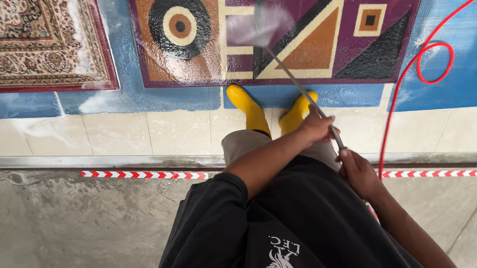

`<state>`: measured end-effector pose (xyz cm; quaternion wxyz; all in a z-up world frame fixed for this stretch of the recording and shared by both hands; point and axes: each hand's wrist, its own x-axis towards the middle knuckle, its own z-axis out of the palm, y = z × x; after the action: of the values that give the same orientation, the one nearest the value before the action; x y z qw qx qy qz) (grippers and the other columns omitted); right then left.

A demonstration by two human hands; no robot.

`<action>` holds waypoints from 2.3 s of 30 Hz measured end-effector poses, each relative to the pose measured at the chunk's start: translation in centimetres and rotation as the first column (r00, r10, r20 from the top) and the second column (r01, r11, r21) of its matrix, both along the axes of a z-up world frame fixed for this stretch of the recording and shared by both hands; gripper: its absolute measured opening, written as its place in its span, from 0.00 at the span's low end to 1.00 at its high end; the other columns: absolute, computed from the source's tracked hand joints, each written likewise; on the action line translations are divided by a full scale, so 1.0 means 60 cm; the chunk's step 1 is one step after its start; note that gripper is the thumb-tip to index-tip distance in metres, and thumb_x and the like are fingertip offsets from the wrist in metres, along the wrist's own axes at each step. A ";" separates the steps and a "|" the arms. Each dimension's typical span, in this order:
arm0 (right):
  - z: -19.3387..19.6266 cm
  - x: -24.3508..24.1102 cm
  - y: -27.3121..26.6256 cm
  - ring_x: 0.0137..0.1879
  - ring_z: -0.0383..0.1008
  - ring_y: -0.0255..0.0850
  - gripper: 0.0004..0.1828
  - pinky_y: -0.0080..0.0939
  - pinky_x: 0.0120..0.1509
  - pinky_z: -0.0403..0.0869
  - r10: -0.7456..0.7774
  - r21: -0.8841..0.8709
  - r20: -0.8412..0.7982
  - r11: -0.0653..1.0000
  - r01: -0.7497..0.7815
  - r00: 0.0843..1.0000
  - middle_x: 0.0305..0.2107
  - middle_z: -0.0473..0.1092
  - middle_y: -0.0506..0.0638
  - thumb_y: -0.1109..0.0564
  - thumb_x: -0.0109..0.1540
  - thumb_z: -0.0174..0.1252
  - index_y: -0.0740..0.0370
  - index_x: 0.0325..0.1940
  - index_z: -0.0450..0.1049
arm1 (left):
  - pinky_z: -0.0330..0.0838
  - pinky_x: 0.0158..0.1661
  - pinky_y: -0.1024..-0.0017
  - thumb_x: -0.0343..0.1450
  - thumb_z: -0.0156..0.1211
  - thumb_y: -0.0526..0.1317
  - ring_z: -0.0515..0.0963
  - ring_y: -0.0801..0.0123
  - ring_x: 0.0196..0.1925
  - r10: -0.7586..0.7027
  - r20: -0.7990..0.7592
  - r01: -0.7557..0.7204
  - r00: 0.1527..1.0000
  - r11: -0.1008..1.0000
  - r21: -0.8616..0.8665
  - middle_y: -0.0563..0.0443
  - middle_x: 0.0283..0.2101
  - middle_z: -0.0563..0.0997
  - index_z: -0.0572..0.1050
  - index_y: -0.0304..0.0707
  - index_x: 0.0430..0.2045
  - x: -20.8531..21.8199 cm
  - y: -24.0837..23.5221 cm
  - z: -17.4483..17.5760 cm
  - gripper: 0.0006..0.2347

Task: The person uses a high-pressure water spray wand to clean two rugs laid out on a tiled floor. The person systematically sprays water across the surface of a purple geometric rug and a red patterned rug, moving the wand back and forth to rinse them.

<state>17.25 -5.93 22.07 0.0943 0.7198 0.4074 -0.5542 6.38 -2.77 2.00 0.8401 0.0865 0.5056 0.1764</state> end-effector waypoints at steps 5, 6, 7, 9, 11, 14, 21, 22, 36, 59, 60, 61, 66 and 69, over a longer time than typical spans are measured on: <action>-0.028 -0.009 0.047 0.23 0.63 0.36 0.28 0.39 0.27 0.65 -0.126 0.019 -0.117 0.992 0.129 0.985 0.18 0.62 0.50 0.37 0.71 0.39 0.65 0.45 0.71 | 0.83 0.27 0.67 0.76 0.49 0.39 0.84 0.57 0.27 0.124 -0.012 -0.123 0.992 0.990 0.074 0.34 0.36 0.83 0.16 0.46 0.68 -0.064 0.095 0.065 0.41; -0.033 -0.009 0.058 0.23 0.63 0.35 0.28 0.38 0.27 0.65 -0.123 0.031 -0.125 0.991 0.128 0.984 0.18 0.62 0.49 0.37 0.71 0.39 0.64 0.45 0.70 | 0.84 0.28 0.67 0.75 0.49 0.39 0.84 0.57 0.27 0.135 -0.026 -0.132 0.990 0.986 0.097 0.34 0.36 0.83 0.15 0.50 0.68 -0.070 0.111 0.071 0.42; -0.039 -0.010 0.068 0.23 0.62 0.35 0.27 0.38 0.27 0.65 -0.124 0.055 -0.152 0.990 0.133 0.981 0.18 0.62 0.49 0.37 0.71 0.40 0.64 0.45 0.70 | 0.84 0.28 0.67 0.75 0.49 0.39 0.85 0.57 0.27 0.157 -0.032 -0.152 0.987 0.980 0.132 0.35 0.35 0.83 0.17 0.50 0.69 -0.074 0.126 0.075 0.41; -0.052 -0.007 0.087 0.23 0.62 0.34 0.26 0.38 0.28 0.65 -0.121 0.102 -0.204 0.984 0.144 0.971 0.18 0.62 0.49 0.38 0.71 0.40 0.64 0.46 0.70 | 0.85 0.28 0.67 0.74 0.50 0.39 0.85 0.59 0.26 0.204 -0.042 -0.192 0.978 0.961 0.199 0.36 0.34 0.83 0.21 0.52 0.70 -0.077 0.149 0.077 0.41; -0.066 0.006 0.094 0.23 0.60 0.34 0.25 0.37 0.28 0.63 -0.183 0.089 -0.296 0.972 0.218 0.937 0.19 0.61 0.48 0.39 0.72 0.41 0.64 0.47 0.69 | 0.83 0.28 0.67 0.75 0.51 0.38 0.84 0.60 0.26 0.249 -0.049 -0.226 0.967 0.934 0.276 0.34 0.34 0.83 0.21 0.49 0.71 -0.070 0.156 0.072 0.41; -0.077 0.045 0.077 0.23 0.60 0.34 0.24 0.37 0.28 0.62 -0.188 0.104 -0.360 0.965 0.239 0.914 0.19 0.60 0.48 0.39 0.73 0.41 0.64 0.48 0.68 | 0.79 0.26 0.69 0.76 0.51 0.36 0.81 0.61 0.25 0.264 -0.072 -0.225 0.962 0.912 0.342 0.35 0.33 0.84 0.18 0.49 0.72 -0.029 0.140 0.060 0.42; -0.036 0.233 -0.026 0.27 0.67 0.37 0.28 0.40 0.33 0.69 -0.072 0.014 -0.141 0.997 0.075 0.987 0.21 0.67 0.50 0.37 0.70 0.41 0.63 0.46 0.74 | 0.75 0.20 0.69 0.76 0.50 0.37 0.82 0.62 0.24 0.136 -0.158 -0.114 0.978 0.984 0.138 0.40 0.32 0.81 0.30 0.40 0.70 0.201 -0.017 -0.004 0.34; -0.026 0.261 -0.042 0.28 0.68 0.38 0.28 0.41 0.34 0.70 -0.072 -0.015 -0.105 0.997 0.071 0.992 0.21 0.68 0.51 0.36 0.69 0.42 0.62 0.46 0.74 | 0.74 0.22 0.67 0.77 0.49 0.36 0.81 0.59 0.25 0.054 -0.182 -0.052 0.982 0.998 0.020 0.35 0.32 0.81 0.22 0.37 0.68 0.235 -0.051 -0.015 0.37; -0.035 0.375 -0.039 0.23 0.66 0.40 0.30 0.44 0.31 0.66 -0.158 0.006 -0.162 0.987 0.161 0.974 0.18 0.66 0.50 0.34 0.67 0.41 0.64 0.45 0.73 | 0.80 0.27 0.67 0.76 0.52 0.42 0.84 0.62 0.26 -0.018 -0.148 0.032 0.989 0.995 0.093 0.39 0.33 0.84 0.50 0.36 0.59 0.323 -0.017 -0.032 0.22; 0.049 0.396 0.012 0.22 0.61 0.37 0.33 0.41 0.27 0.61 -0.356 -0.173 0.001 0.920 0.351 0.934 0.16 0.64 0.50 0.34 0.69 0.43 0.68 0.45 0.75 | 0.82 0.21 0.70 0.76 0.55 0.43 0.85 0.66 0.23 -0.297 0.063 0.298 0.953 0.954 -0.017 0.41 0.30 0.84 0.61 0.10 0.56 0.409 0.011 -0.035 0.25; 0.044 0.383 0.029 0.21 0.60 0.36 0.32 0.40 0.26 0.60 -0.372 -0.154 -0.027 0.919 0.364 0.928 0.16 0.63 0.49 0.35 0.69 0.43 0.67 0.45 0.75 | 0.81 0.22 0.68 0.76 0.55 0.42 0.84 0.64 0.24 -0.269 0.013 0.269 0.963 0.963 0.005 0.39 0.30 0.84 0.54 0.13 0.58 0.396 0.037 -0.024 0.26; 0.040 0.371 0.048 0.21 0.60 0.36 0.31 0.40 0.26 0.60 -0.367 -0.122 -0.042 0.925 0.359 0.929 0.15 0.62 0.49 0.35 0.69 0.42 0.67 0.44 0.74 | 0.80 0.23 0.67 0.76 0.55 0.40 0.83 0.62 0.24 -0.240 -0.035 0.241 0.970 0.970 0.029 0.37 0.31 0.84 0.46 0.17 0.61 0.381 0.066 -0.011 0.28; 0.007 0.307 0.152 0.20 0.61 0.35 0.27 0.39 0.26 0.63 -0.383 -0.017 -0.156 0.923 0.385 0.911 0.15 0.62 0.49 0.38 0.70 0.41 0.65 0.44 0.72 | 0.81 0.26 0.66 0.74 0.54 0.38 0.83 0.60 0.25 -0.079 -0.085 0.089 0.993 0.988 0.127 0.38 0.31 0.82 0.22 0.42 0.69 0.298 0.216 0.043 0.41; -0.012 0.281 0.205 0.21 0.62 0.33 0.27 0.38 0.27 0.64 -0.274 0.085 -0.156 0.953 0.289 0.949 0.16 0.63 0.48 0.39 0.71 0.39 0.64 0.44 0.72 | 0.83 0.26 0.67 0.74 0.53 0.39 0.84 0.62 0.25 -0.007 -0.078 0.022 0.997 0.981 0.190 0.40 0.30 0.82 0.23 0.46 0.70 0.251 0.281 0.037 0.41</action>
<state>34.08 6.38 21.36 -0.0538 0.7332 0.3351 -0.5892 21.43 14.12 4.22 0.8091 0.1772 0.5177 0.2144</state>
